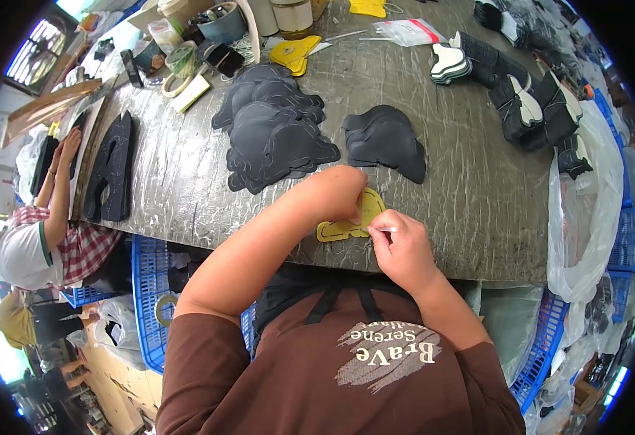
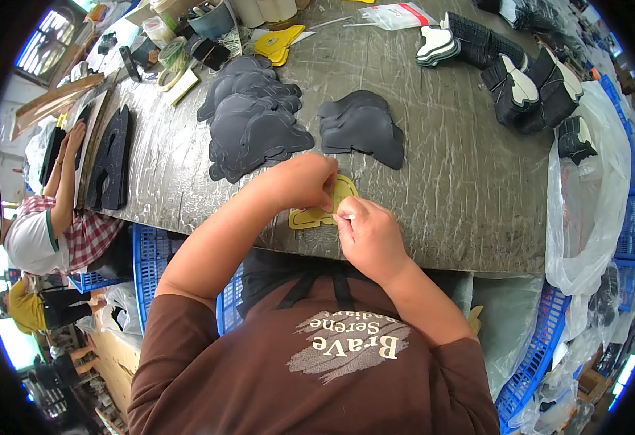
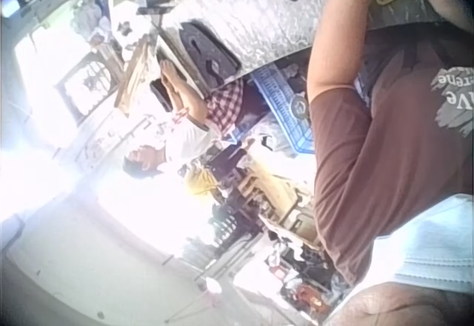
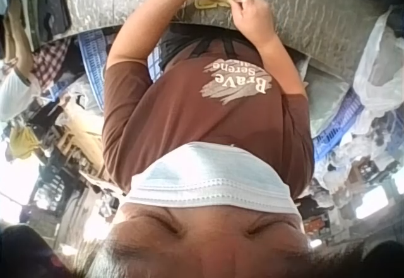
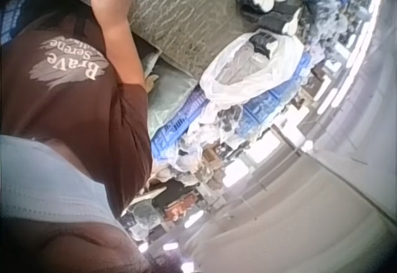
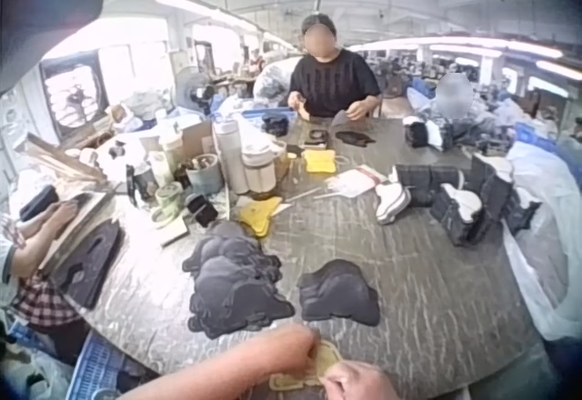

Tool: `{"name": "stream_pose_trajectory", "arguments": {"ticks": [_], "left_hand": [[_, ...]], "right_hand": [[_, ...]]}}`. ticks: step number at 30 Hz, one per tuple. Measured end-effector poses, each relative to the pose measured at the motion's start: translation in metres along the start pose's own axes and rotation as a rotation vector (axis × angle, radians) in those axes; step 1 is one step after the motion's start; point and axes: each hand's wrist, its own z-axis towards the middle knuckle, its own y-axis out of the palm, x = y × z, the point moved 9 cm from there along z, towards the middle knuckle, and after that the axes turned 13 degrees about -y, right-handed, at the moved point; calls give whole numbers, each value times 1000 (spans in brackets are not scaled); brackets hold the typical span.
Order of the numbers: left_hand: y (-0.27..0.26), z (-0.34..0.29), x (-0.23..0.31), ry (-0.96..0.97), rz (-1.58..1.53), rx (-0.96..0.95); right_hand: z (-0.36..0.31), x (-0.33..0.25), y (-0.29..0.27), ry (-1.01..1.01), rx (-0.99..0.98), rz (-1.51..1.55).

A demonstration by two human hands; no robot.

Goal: Marking and tracing lines on shoe components using a template and a pen.

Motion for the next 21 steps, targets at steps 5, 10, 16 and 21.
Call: {"name": "stream_pose_trajectory", "arguments": {"ticks": [5, 10, 16, 21], "left_hand": [[-14, -21, -5, -6, 165, 528], [-14, -34, -15, 9, -90, 502], [-64, -63, -99, -132, -505, 828], [-106, -106, -139, -72, -549, 1168]], "right_hand": [[8, 25, -26, 112, 134, -9], [27, 58, -48, 144, 89, -395], [18, 91, -46, 335, -30, -545], [9, 72, -48, 228, -34, -554]]}}
